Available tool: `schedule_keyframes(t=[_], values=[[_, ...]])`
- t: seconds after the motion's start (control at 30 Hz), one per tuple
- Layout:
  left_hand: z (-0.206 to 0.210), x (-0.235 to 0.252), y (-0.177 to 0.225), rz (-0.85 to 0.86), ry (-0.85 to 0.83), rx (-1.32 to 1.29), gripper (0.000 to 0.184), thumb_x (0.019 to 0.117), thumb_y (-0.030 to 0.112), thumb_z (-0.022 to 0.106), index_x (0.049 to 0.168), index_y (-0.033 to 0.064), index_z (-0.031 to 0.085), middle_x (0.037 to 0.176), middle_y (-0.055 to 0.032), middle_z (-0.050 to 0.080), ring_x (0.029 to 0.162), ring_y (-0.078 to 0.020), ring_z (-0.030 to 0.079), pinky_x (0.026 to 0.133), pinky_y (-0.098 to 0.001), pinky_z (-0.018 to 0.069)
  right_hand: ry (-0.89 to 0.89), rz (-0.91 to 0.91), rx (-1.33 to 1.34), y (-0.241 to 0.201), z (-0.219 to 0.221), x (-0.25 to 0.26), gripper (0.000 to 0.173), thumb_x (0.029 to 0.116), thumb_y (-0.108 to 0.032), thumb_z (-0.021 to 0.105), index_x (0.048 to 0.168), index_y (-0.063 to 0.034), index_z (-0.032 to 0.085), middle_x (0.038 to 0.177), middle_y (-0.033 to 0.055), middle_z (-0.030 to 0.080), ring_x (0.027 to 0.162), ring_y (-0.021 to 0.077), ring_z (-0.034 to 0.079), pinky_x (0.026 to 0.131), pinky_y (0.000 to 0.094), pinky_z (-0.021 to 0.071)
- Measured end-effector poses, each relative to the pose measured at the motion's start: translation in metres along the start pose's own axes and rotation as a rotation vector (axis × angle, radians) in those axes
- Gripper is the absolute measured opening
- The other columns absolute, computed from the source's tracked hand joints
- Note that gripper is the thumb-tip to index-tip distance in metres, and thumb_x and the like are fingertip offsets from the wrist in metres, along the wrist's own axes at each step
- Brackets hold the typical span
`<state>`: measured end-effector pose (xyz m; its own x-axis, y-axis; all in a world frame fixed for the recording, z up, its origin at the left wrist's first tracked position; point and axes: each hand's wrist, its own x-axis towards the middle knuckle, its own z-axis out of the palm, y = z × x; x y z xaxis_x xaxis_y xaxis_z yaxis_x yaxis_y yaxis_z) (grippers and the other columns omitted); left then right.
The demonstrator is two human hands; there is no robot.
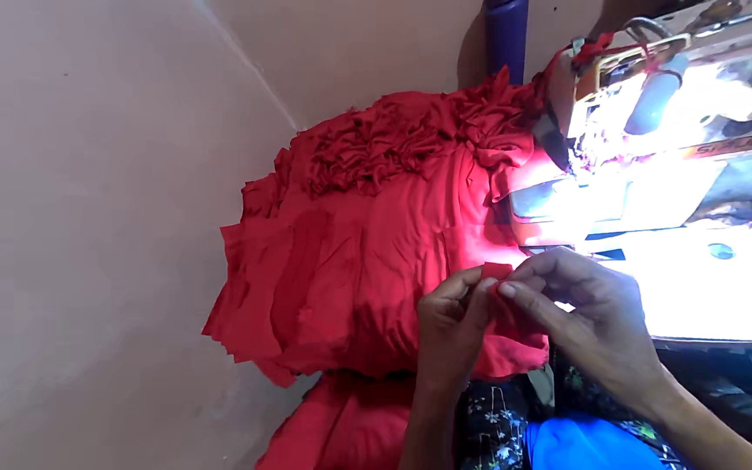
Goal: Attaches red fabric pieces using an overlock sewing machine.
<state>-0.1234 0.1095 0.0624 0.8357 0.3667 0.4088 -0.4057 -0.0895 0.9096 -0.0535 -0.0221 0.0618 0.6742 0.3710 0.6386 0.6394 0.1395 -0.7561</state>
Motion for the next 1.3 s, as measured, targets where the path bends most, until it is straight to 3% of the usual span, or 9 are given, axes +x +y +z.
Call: schedule_keyframes(t=[0.27, 0.4, 0.6, 0.67, 0.73, 0.83, 0.9, 1.13, 1.3], values=[[-0.001, -0.010, 0.004, 0.062, -0.038, 0.070, 0.012, 0.0978, 0.002, 0.062, 0.103, -0.0020, 0.072, 0.090, 0.0058, 0.074, 0.083, 0.0027, 0.068, 0.079, -0.0177, 0.0581, -0.006, 0.101, 0.021, 0.005, 0.000, -0.007, 0.010, 0.0937, -0.018, 0.067, 0.099, -0.0120, 0.062, 0.066, -0.0129, 0.058, 0.057, -0.0081, 0.054, 0.054, 0.0083, 0.0468], [-0.012, -0.006, 0.016, 0.144, -0.152, 0.337, 0.017, 0.0995, 0.003, 0.058, 0.099, -0.0075, 0.072, 0.090, -0.0004, 0.073, 0.085, 0.0043, 0.066, 0.081, -0.0144, 0.0557, -0.244, 0.218, 0.185, 0.000, -0.014, -0.006, 0.017, 0.0969, -0.017, 0.063, 0.113, -0.0127, 0.062, 0.061, -0.0162, 0.055, 0.053, -0.0108, 0.048, 0.050, 0.0062, 0.0398], [-0.025, 0.008, 0.044, 0.299, -0.327, 0.494, 0.022, 0.1025, 0.012, 0.058, 0.100, -0.0040, 0.073, 0.091, -0.0008, 0.072, 0.088, 0.0052, 0.064, 0.083, -0.0117, 0.0525, -0.450, 0.256, 0.334, -0.004, -0.031, -0.012, 0.010, 0.0954, -0.013, 0.064, 0.104, -0.0091, 0.065, 0.068, -0.0178, 0.058, 0.060, -0.0129, 0.050, 0.055, 0.0052, 0.0418], [-0.026, 0.012, 0.046, 0.328, -0.320, 0.498, 0.022, 0.1027, 0.014, 0.059, 0.099, -0.0026, 0.073, 0.092, -0.0002, 0.072, 0.089, 0.0046, 0.063, 0.083, -0.0122, 0.0522, -0.433, 0.230, 0.292, -0.003, -0.032, -0.019, 0.005, 0.0956, -0.014, 0.062, 0.096, -0.0089, 0.063, 0.069, -0.0150, 0.054, 0.062, -0.0116, 0.049, 0.056, 0.0059, 0.0404], [-0.024, 0.016, 0.047, 0.343, -0.314, 0.506, 0.022, 0.1025, 0.015, 0.060, 0.100, -0.0008, 0.074, 0.092, 0.0006, 0.071, 0.089, 0.0039, 0.063, 0.082, -0.0125, 0.0521, -0.371, 0.211, 0.198, 0.001, -0.031, -0.023, 0.013, 0.0943, -0.021, 0.064, 0.099, -0.0088, 0.068, 0.080, -0.0112, 0.065, 0.072, -0.0117, 0.059, 0.062, 0.0063, 0.0486], [-0.016, 0.020, 0.049, 0.375, -0.338, 0.524, 0.019, 0.1016, 0.015, 0.061, 0.101, 0.0020, 0.074, 0.094, 0.0012, 0.071, 0.090, 0.0038, 0.063, 0.083, -0.0116, 0.0516, -0.330, 0.143, 0.123, 0.010, -0.033, -0.023, 0.034, 0.0914, -0.035, 0.072, 0.114, -0.0099, 0.073, 0.114, -0.0012, 0.065, 0.109, -0.0051, 0.057, 0.090, 0.0114, 0.0486], [-0.010, 0.023, 0.049, 0.389, -0.370, 0.525, 0.018, 0.1011, 0.015, 0.062, 0.101, 0.0017, 0.074, 0.093, -0.0002, 0.069, 0.090, 0.0033, 0.063, 0.083, -0.0113, 0.0519, -0.311, 0.109, 0.112, 0.013, -0.034, -0.019, 0.039, 0.0887, -0.042, 0.074, 0.115, -0.0139, 0.073, 0.119, -0.0027, 0.065, 0.116, -0.0029, 0.056, 0.096, 0.0156, 0.0486], [0.006, 0.056, 0.039, 0.414, -0.403, 0.536, 0.016, 0.0985, 0.011, 0.064, 0.095, 0.0010, 0.076, 0.089, -0.0004, 0.067, 0.083, 0.0017, 0.061, 0.075, -0.0122, 0.0519, -0.137, 0.101, 0.209, 0.019, -0.031, -0.015, 0.017, 0.0930, -0.019, 0.069, 0.098, -0.0033, 0.074, 0.099, -0.0045, 0.072, 0.102, -0.0083, 0.062, 0.091, 0.0112, 0.0505], [0.034, 0.104, 0.004, 0.319, -0.291, 0.570, 0.011, 0.0943, 0.009, 0.069, 0.098, 0.0041, 0.078, 0.086, 0.0006, 0.064, 0.076, -0.0005, 0.058, 0.067, -0.0145, 0.0466, 0.084, 0.270, 0.247, 0.047, -0.039, -0.009, 0.012, 0.0913, -0.007, 0.067, 0.101, -0.0044, 0.073, 0.092, -0.0076, 0.075, 0.087, -0.0046, 0.069, 0.080, 0.0142, 0.0581]])
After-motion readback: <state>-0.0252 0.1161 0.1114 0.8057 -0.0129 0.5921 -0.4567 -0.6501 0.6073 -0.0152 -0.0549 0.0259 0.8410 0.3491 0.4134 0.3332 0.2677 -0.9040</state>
